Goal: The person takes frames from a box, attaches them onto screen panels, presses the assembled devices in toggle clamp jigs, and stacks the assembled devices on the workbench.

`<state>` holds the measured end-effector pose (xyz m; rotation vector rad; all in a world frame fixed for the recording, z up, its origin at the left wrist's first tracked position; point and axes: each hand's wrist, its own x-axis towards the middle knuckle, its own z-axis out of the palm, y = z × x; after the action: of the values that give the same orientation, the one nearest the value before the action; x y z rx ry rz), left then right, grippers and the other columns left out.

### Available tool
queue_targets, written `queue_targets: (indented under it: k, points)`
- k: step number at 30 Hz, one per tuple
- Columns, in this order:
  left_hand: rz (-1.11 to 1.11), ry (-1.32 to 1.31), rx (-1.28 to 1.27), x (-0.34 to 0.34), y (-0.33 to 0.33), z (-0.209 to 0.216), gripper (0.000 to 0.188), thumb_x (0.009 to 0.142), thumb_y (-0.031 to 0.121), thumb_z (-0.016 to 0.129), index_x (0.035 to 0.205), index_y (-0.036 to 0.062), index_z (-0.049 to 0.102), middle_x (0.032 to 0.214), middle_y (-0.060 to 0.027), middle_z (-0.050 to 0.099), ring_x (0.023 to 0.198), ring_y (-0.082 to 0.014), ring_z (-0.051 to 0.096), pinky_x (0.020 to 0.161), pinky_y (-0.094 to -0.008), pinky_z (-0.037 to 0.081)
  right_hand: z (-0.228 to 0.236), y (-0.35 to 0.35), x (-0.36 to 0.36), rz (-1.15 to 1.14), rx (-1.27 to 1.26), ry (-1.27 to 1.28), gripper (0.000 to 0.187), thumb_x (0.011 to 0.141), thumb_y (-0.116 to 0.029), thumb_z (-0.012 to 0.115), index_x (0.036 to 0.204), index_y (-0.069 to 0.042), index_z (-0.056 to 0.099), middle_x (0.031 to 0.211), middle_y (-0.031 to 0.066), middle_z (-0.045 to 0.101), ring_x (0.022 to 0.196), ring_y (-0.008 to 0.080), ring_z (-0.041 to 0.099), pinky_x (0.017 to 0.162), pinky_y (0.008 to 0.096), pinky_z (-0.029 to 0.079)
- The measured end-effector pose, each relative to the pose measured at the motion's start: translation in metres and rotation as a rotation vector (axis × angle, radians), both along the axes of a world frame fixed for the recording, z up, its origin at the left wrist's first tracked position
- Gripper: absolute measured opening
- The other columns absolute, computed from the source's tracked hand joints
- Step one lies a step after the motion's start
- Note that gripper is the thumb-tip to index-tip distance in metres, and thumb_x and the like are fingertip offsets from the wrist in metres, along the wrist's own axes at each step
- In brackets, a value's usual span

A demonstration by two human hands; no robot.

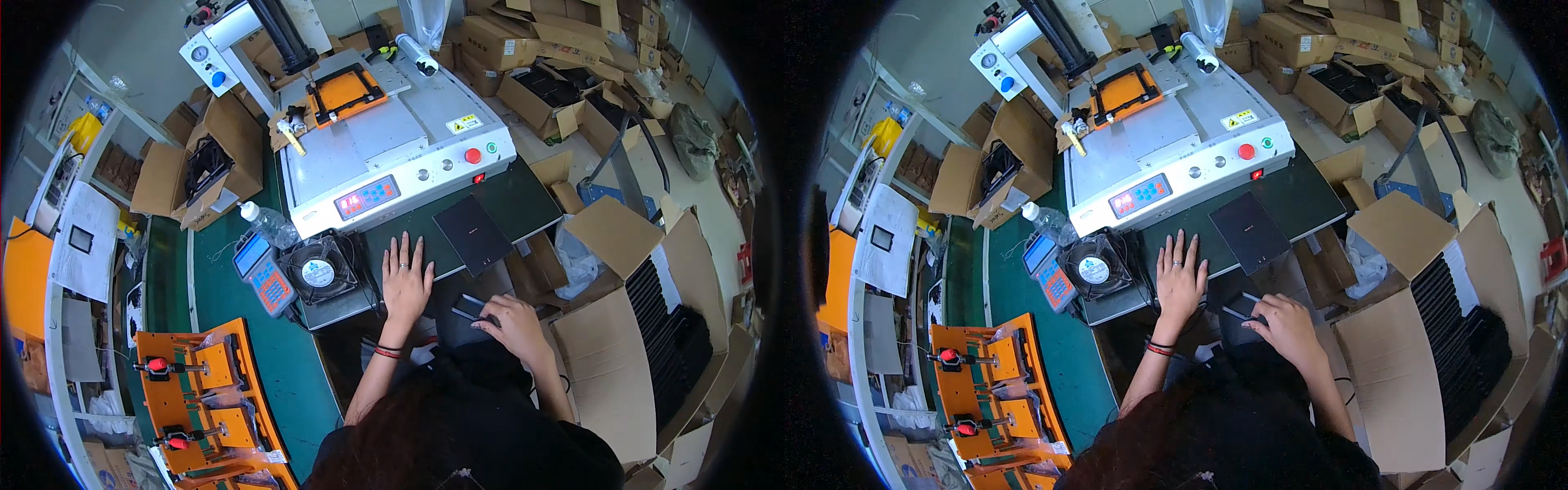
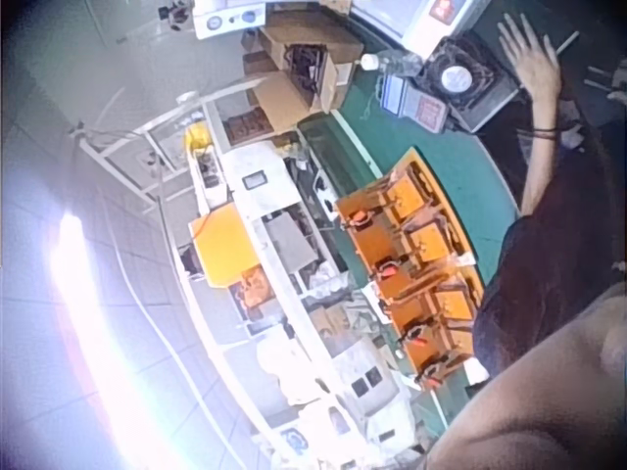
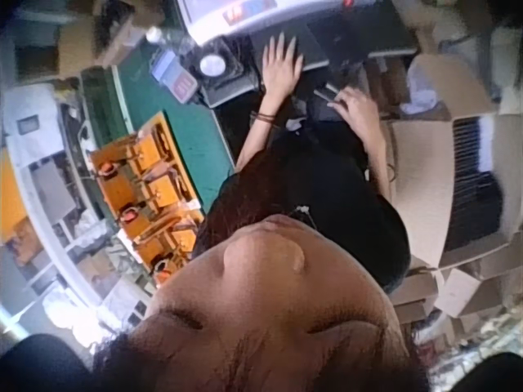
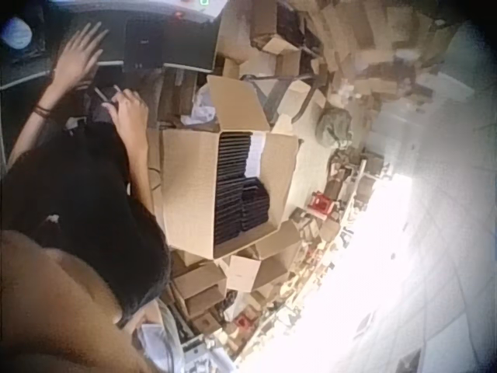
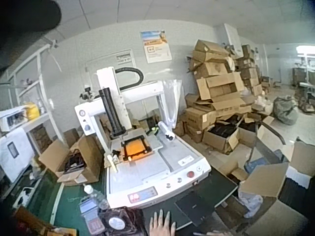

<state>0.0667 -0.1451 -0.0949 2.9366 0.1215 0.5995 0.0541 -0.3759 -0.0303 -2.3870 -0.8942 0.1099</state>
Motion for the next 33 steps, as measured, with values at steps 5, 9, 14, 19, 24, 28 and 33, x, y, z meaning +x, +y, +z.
queue_targets:
  k: [5, 9, 14, 19, 24, 28, 33]
  points:
    - [-0.006, -0.002, -0.007, 0.0, -0.001, 0.0, 0.05, 0.093, 0.035, 0.048, 0.136, 0.0097, 0.046, 0.144, -0.016, 0.037, 0.134, -0.0344, 0.034, 0.11, -0.045, 0.024, -0.005, 0.0, -0.004, 0.02, -0.003, 0.011, 0.022, 0.078, -0.026, 0.07, 0.08, -0.006, 0.062, 0.081, 0.0058, 0.059, 0.082, 0.0247, 0.059, 0.069, 0.0382, 0.049]
    - [-0.003, 0.004, -0.013, 0.001, -0.001, -0.001, 0.05, 0.093, 0.034, 0.048, 0.136, 0.0096, 0.046, 0.145, -0.0159, 0.037, 0.134, -0.0346, 0.033, 0.111, -0.0451, 0.024, -0.005, 0.002, -0.004, -0.024, 0.023, -0.008, 0.025, 0.078, -0.029, 0.069, 0.075, -0.006, 0.061, 0.079, 0.0061, 0.059, 0.082, 0.0247, 0.059, 0.069, 0.0382, 0.049]
    - [-0.008, -0.005, -0.02, 0.0, -0.001, 0.002, 0.049, 0.092, 0.034, 0.049, 0.135, 0.0095, 0.047, 0.144, -0.016, 0.038, 0.134, -0.0343, 0.034, 0.111, -0.0452, 0.024, -0.004, 0.004, -0.004, -0.036, -0.018, -0.037, 0.03, 0.08, -0.032, 0.067, 0.071, -0.005, 0.059, 0.076, 0.007, 0.058, 0.078, 0.0257, 0.06, 0.068, 0.0385, 0.049]
    - [-0.05, 0.004, -0.143, -0.006, 0.0, 0.01, 0.049, 0.091, 0.03, 0.053, 0.133, 0.0063, 0.047, 0.143, -0.0187, 0.038, 0.134, -0.036, 0.032, 0.111, -0.0471, 0.022, -0.007, 0.004, -0.007, -0.028, 0.063, 0.056, 0.032, 0.08, -0.031, 0.068, 0.071, -0.003, 0.056, 0.075, 0.0096, 0.056, 0.075, 0.0291, 0.058, 0.065, 0.0402, 0.046]
    - [-0.178, -0.027, -0.658, -0.011, 0.001, 0.071, 0.051, 0.092, 0.019, 0.054, 0.134, -0.0041, 0.037, 0.127, -0.0273, 0.048, 0.118, -0.0427, 0.047, 0.099, -0.042, 0.039, -0.011, 0.007, -0.002, -0.016, 0.084, 0.041, 0.029, 0.08, -0.03, 0.069, 0.074, -0.003, 0.058, 0.077, 0.0091, 0.057, 0.076, 0.0286, 0.058, 0.065, 0.0396, 0.046]
    - [-0.137, -0.204, -0.549, -0.007, 0.015, 0.139, 0.05, 0.091, 0.019, 0.056, 0.131, -0.0069, 0.039, 0.123, -0.0274, 0.051, 0.115, -0.0393, 0.05, 0.098, -0.0423, 0.039, -0.008, 0.009, 0.001, -0.007, 0.205, 0.012, 0.026, 0.079, -0.026, 0.07, 0.075, -0.003, 0.059, 0.079, 0.0082, 0.058, 0.079, 0.0274, 0.058, 0.07, 0.0391, 0.048]
    - [-0.023, -0.263, -0.522, 0.026, 0.041, 0.183, 0.052, 0.089, 0.024, 0.058, 0.129, -0.0048, 0.04, 0.121, -0.0267, 0.052, 0.111, -0.0382, 0.052, 0.094, -0.0427, 0.041, -0.016, -0.002, 0.003, 0.038, 0.156, 0.042, 0.023, 0.076, -0.024, 0.072, 0.076, -0.003, 0.061, 0.081, 0.008, 0.059, 0.08, 0.0271, 0.058, 0.071, 0.0383, 0.048]
